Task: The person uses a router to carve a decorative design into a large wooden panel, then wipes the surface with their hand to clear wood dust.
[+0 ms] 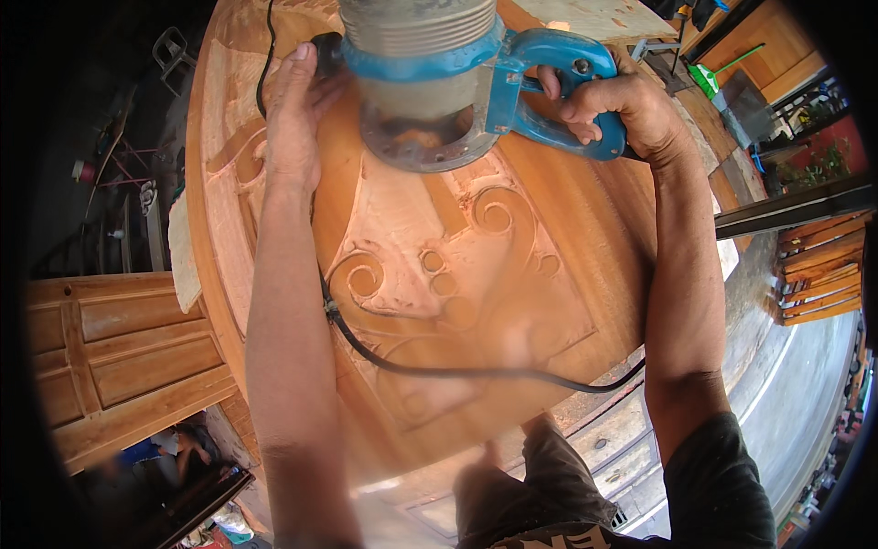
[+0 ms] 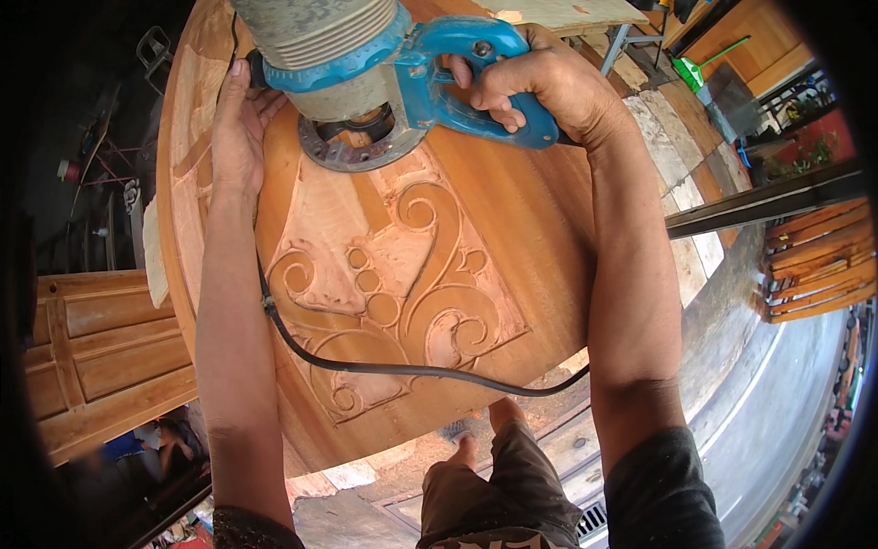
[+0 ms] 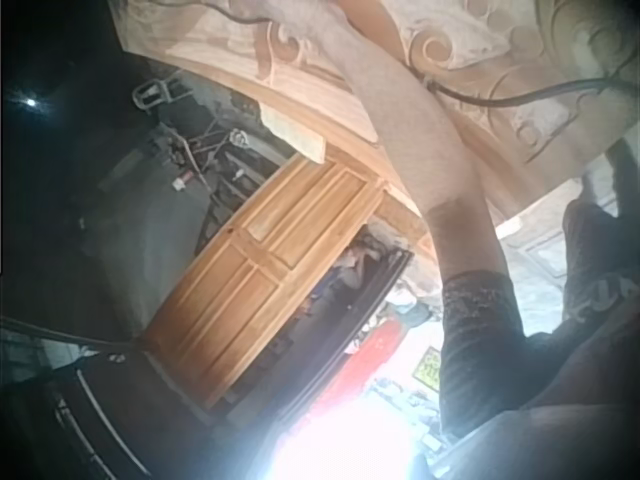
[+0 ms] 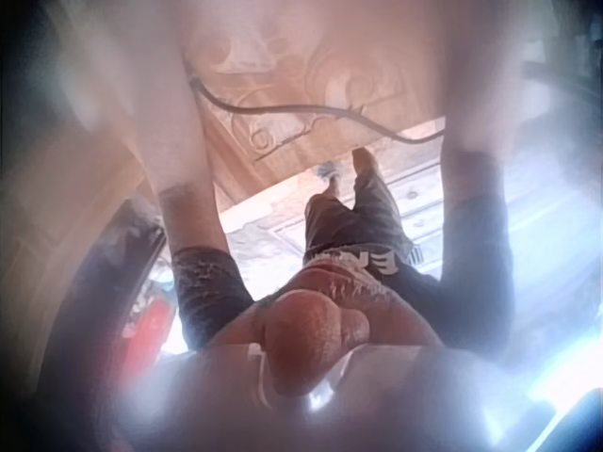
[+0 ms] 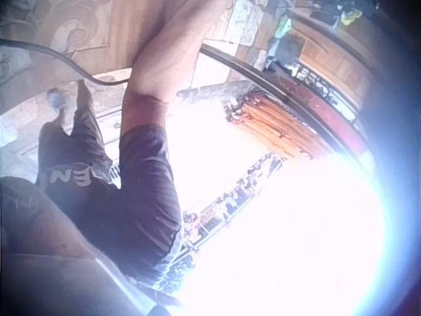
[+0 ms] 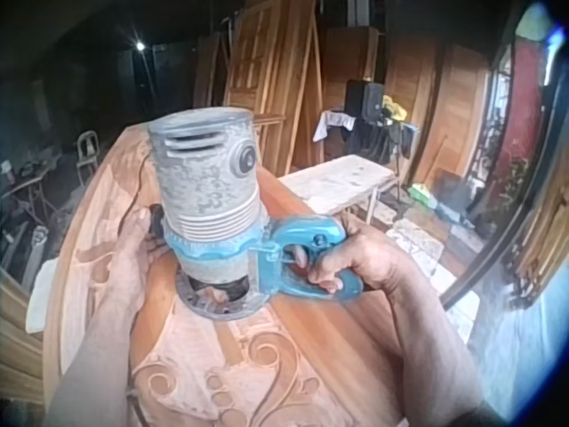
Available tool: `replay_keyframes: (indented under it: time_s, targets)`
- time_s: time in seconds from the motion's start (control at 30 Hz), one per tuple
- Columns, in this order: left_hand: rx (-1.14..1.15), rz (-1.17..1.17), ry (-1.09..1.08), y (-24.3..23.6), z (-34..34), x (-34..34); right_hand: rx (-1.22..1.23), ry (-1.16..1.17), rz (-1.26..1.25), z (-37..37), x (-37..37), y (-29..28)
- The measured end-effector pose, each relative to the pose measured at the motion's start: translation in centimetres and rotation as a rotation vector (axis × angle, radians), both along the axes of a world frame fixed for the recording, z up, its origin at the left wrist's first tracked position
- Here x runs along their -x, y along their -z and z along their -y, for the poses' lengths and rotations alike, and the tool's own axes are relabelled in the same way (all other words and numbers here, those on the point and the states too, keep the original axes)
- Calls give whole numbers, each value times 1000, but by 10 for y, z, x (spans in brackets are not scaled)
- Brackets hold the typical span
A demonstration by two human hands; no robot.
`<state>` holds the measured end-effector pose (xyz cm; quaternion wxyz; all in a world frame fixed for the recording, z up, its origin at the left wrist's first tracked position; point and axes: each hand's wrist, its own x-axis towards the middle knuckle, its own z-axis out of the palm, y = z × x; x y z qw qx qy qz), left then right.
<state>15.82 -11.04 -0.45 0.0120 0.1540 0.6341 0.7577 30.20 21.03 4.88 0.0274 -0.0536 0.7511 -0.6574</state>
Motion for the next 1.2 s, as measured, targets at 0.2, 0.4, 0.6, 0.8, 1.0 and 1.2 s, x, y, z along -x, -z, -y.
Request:
replay_keyframes:
  time_s: [0.2, 0.4, 0.6, 0.8, 1.0, 1.2]
  targets:
    - [99, 41, -45, -13, -15, -19, 34, 39, 62, -8, -3, 2]
    - [201, -12, 32, -14, -17, -21, 54, 5, 48, -17, -3, 4]
    - [242, -58, -4, -10, -16, -18, 82, -10, 68, -26, -2, 9]
    - [244, -21, 69, -13, -19, -19, 36, -10, 66, -24, -9, 1]
    - [226, -71, 21, -10, -23, -18, 68, 29, 91, -28, -12, 0]
    - [120, 70, 5, -14, -24, -21, 78, -18, 75, -29, -4, 10]
